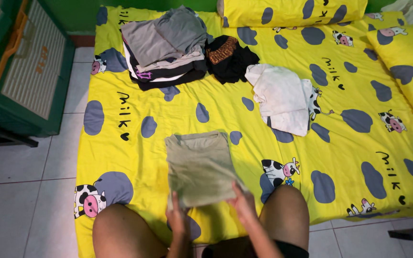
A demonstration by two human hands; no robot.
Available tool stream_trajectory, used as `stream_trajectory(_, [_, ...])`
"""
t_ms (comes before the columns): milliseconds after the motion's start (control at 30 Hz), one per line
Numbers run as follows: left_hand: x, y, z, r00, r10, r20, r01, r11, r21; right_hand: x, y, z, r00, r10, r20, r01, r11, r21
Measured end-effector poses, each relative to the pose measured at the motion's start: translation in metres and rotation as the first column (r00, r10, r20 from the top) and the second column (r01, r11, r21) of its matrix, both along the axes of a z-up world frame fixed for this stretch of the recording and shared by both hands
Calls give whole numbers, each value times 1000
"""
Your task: The person folds a green shirt and then spreads out a white shirt with a graphic design to begin folding it on a bed.
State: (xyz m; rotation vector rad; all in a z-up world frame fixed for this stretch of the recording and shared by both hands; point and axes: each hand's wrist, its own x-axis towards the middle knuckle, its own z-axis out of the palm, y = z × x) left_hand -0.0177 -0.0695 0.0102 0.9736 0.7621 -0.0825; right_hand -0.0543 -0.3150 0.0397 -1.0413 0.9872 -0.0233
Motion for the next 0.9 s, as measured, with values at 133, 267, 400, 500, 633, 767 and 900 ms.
stream_trajectory(133, [46,7,53,981,-119,153,105,990,97,38,-15,61,987,29,160,-33,999,20])
stream_trajectory(267, [82,2,125,891,-184,415,130,979,156,67,-26,119,909,11,416,-76,987,139])
stream_trajectory(400, [92,-7,186,858,-208,470,181,978,104,84,-34,147,880,-34,474,-38,989,141])
stream_trajectory(500, [100,-25,203,850,-256,461,240,966,95,85,-53,159,875,-79,478,13,990,141])
stream_trajectory(633, [124,-71,223,781,-362,509,292,932,215,84,-104,172,840,-156,520,74,982,176])
stream_trajectory(767, [147,-157,242,753,-456,474,401,890,219,77,-187,191,780,-247,575,166,968,190])
stream_trajectory(900, [159,-265,264,608,-520,600,483,842,241,55,-275,232,716,-343,608,324,935,145])
